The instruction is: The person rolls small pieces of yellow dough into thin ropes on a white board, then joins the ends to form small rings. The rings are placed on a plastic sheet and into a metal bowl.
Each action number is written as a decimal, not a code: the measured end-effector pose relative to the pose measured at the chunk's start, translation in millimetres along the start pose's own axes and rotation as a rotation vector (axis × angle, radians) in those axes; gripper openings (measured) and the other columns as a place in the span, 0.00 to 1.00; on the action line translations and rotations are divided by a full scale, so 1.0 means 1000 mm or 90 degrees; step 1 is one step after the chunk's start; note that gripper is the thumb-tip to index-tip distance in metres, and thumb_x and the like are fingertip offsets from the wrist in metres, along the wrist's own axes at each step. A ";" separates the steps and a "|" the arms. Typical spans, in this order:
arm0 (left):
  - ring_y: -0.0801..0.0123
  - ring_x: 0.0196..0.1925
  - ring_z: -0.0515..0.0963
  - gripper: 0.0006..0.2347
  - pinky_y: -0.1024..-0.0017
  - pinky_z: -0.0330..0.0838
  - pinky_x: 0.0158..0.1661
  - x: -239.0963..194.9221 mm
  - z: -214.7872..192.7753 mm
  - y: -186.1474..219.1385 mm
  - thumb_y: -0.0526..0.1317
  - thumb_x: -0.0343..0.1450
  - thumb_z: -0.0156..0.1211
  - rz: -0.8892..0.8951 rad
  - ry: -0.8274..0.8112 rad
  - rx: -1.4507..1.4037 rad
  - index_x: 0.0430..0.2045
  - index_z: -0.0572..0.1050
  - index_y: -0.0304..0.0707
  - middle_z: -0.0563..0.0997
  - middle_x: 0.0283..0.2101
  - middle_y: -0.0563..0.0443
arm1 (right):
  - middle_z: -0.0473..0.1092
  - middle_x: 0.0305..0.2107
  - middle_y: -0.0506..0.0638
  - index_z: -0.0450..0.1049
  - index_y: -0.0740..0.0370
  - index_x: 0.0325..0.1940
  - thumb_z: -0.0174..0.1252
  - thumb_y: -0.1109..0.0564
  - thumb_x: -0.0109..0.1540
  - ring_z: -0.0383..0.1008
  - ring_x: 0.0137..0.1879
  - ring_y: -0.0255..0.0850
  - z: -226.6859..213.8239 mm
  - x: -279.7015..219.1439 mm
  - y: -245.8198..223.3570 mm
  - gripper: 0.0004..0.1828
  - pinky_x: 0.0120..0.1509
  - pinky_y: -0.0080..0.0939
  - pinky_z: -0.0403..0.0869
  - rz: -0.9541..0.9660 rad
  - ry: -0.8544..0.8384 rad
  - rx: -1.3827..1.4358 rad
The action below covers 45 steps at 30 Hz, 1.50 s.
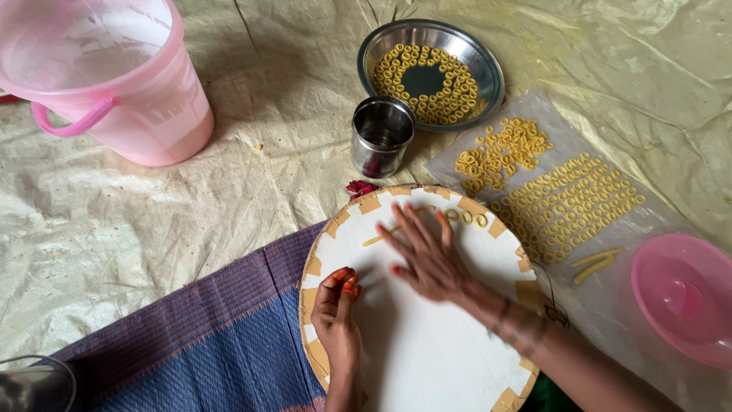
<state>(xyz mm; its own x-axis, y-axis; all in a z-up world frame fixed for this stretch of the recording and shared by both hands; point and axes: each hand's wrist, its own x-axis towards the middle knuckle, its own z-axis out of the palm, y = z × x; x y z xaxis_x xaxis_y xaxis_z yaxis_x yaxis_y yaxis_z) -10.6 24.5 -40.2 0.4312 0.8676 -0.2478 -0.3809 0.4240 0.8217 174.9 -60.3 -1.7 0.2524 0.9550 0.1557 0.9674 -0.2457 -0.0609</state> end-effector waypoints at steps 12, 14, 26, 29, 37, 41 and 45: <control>0.69 0.49 0.81 0.09 0.73 0.75 0.52 -0.004 0.008 0.010 0.30 0.73 0.54 0.003 -0.022 0.116 0.44 0.79 0.28 0.83 0.45 0.45 | 0.74 0.50 0.52 0.78 0.64 0.46 0.60 0.59 0.60 0.73 0.58 0.48 -0.040 -0.064 0.004 0.11 0.62 0.47 0.68 0.003 0.153 0.197; 0.69 0.47 0.80 0.09 0.75 0.73 0.51 -0.010 0.013 0.014 0.30 0.73 0.55 0.017 -0.056 0.185 0.44 0.80 0.29 0.84 0.44 0.45 | 0.75 0.50 0.51 0.78 0.63 0.46 0.61 0.59 0.61 0.74 0.55 0.47 -0.040 -0.074 -0.001 0.11 0.59 0.46 0.69 0.051 0.161 0.203; 0.68 0.36 0.84 0.09 0.70 0.79 0.38 -0.044 0.052 0.043 0.35 0.71 0.60 0.043 -0.314 0.474 0.42 0.82 0.34 0.84 0.45 0.48 | 0.78 0.36 0.51 0.78 0.63 0.45 0.62 0.62 0.60 0.78 0.42 0.48 -0.088 -0.081 -0.009 0.10 0.46 0.46 0.74 -0.014 0.115 0.260; 0.69 0.35 0.84 0.07 0.71 0.79 0.36 -0.046 0.053 0.044 0.35 0.70 0.61 -0.007 -0.337 0.480 0.37 0.83 0.32 0.84 0.45 0.49 | 0.78 0.36 0.52 0.79 0.62 0.46 0.63 0.63 0.59 0.77 0.41 0.48 -0.093 -0.081 -0.013 0.11 0.44 0.46 0.74 -0.012 0.109 0.278; 0.73 0.42 0.79 0.08 0.73 0.71 0.48 -0.043 0.044 0.029 0.37 0.75 0.55 -0.136 -0.372 0.304 0.39 0.81 0.33 0.85 0.38 0.50 | 0.78 0.37 0.50 0.79 0.64 0.49 0.61 0.62 0.62 0.79 0.42 0.39 -0.082 -0.081 -0.012 0.11 0.47 0.39 0.76 0.158 0.040 0.501; 0.72 0.46 0.79 0.10 0.71 0.70 0.54 -0.039 0.041 0.018 0.40 0.75 0.54 -0.214 -0.353 0.188 0.44 0.80 0.37 0.85 0.38 0.52 | 0.76 0.38 0.48 0.80 0.65 0.52 0.58 0.62 0.65 0.76 0.43 0.35 -0.066 -0.083 -0.007 0.13 0.51 0.37 0.76 0.226 0.005 0.646; 0.71 0.50 0.79 0.11 0.70 0.69 0.57 -0.038 0.039 0.009 0.39 0.75 0.55 -0.210 -0.339 0.165 0.42 0.82 0.34 0.83 0.42 0.49 | 0.80 0.38 0.46 0.79 0.65 0.53 0.60 0.61 0.63 0.77 0.43 0.30 -0.044 -0.089 -0.002 0.14 0.50 0.34 0.77 0.357 -0.021 0.715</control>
<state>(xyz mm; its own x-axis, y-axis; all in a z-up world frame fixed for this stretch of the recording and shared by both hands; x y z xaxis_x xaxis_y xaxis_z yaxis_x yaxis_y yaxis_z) 1.5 -14.9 -3.5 0.8610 0.4287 -0.2739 0.0191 0.5108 0.8595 151.3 -152.5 28.1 0.6069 0.7727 -0.1863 0.1728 -0.3571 -0.9179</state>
